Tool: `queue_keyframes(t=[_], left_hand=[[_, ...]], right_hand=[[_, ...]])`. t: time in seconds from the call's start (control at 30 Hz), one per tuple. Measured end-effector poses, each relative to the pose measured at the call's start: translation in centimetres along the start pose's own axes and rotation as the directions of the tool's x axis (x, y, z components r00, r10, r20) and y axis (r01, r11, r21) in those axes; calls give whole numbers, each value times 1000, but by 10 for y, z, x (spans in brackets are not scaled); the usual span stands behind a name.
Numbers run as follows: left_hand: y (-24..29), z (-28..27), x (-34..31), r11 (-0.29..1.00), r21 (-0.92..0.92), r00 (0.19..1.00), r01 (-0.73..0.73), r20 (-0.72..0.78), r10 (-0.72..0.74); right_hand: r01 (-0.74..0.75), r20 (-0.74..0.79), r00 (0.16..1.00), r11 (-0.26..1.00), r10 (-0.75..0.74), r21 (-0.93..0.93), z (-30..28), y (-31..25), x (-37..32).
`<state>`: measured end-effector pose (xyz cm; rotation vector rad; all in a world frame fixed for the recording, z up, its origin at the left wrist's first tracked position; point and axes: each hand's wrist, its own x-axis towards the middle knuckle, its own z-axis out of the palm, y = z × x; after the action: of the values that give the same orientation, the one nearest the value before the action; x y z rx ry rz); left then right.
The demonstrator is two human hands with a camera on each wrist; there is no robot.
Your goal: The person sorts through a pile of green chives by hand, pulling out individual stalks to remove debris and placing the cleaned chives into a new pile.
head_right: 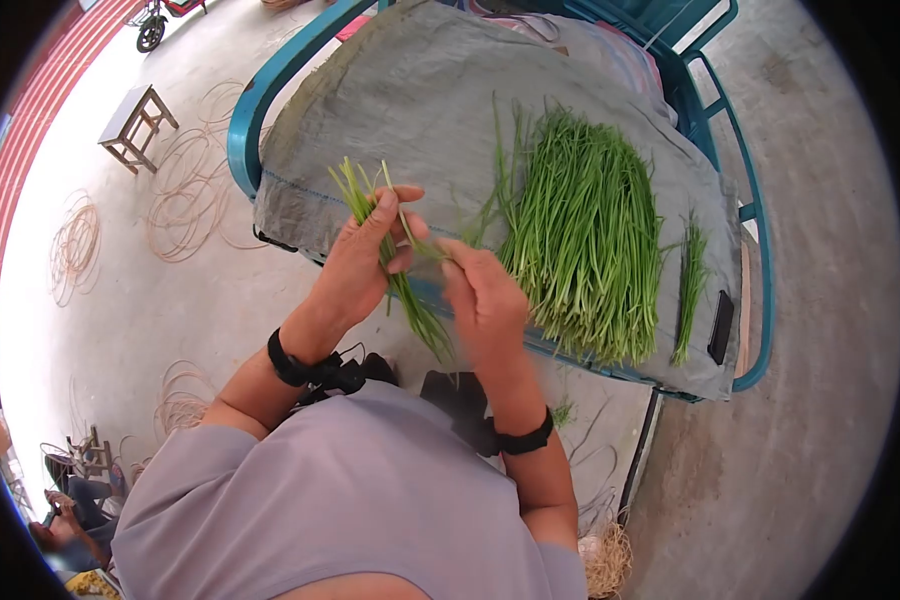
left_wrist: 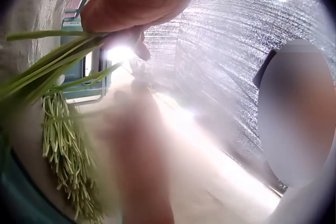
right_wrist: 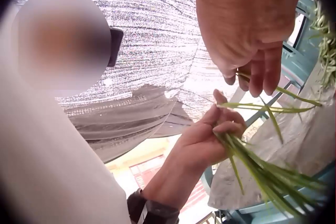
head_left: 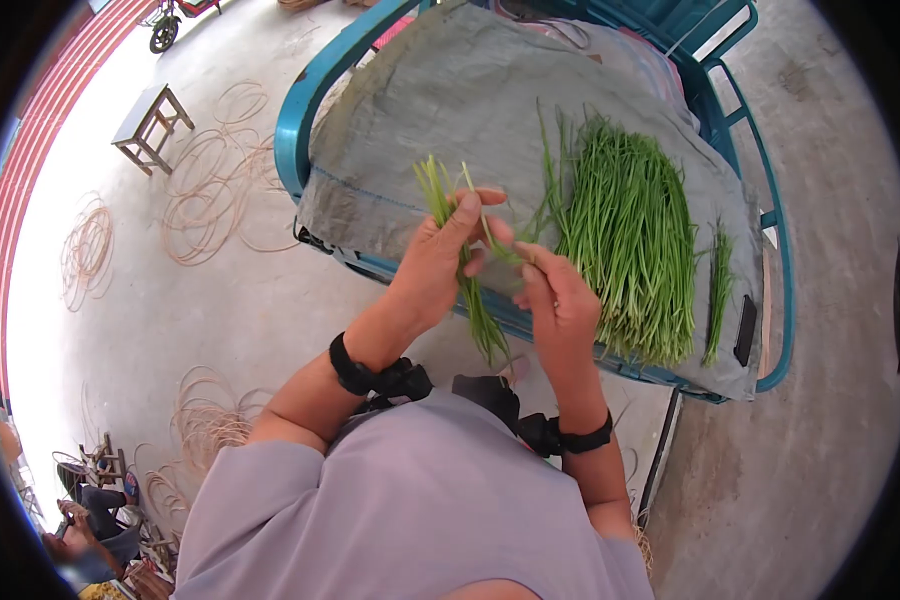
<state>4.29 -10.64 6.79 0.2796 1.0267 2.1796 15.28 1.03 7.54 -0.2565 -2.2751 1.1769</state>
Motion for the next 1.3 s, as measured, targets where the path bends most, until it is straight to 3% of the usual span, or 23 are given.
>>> queue_keyframes(t=[0.1, 0.2, 0.3, 0.4, 0.5, 0.67, 0.8, 1.0, 1.1, 1.3], left_hand=[[-11, -2, 2, 998, 22, 998, -53, -24, 54], [-7, -5, 4, 977, -153, 988, -149, -60, 141], [12, -7, -6, 998, -16, 997, -66, 49, 66], [13, 4, -11, 951, 243, 974, 191, 78, -215], [-2, 9, -12, 946, 158, 936, 284, 169, -309], [-16, 3, -6, 950, 152, 939, 274, 173, -298], [-24, 5, -5, 952, 79, 930, 296, 204, -307], [-14, -3, 4, 987, 12, 979, 163, 126, -163], [-5, -18, 18, 980, -196, 997, -25, -81, 9], [3, -58, 30, 931, -356, 992, -79, -120, 39]], right_hand=[[-121, -26, 992, 986, 125, 115, 9, -9, 0], [-252, -4, 966, 939, 260, 236, 6, -14, 1], [-312, 8, 943, 874, 334, 372, 0, -11, 3], [-377, 75, 918, 794, 390, 476, -5, -15, 4], [-428, 147, 897, 730, 417, 533, -8, -17, 7], [-504, 272, 859, 621, 435, 600, -14, -8, 7], [-499, 253, 853, 573, 457, 650, -13, 2, 6], [-615, 360, 784, 562, 505, 553, -16, 12, -5], [-654, 404, 755, 538, 517, 533, -22, 22, -20], [-651, 415, 756, 511, 507, 561, -32, 33, -43]])
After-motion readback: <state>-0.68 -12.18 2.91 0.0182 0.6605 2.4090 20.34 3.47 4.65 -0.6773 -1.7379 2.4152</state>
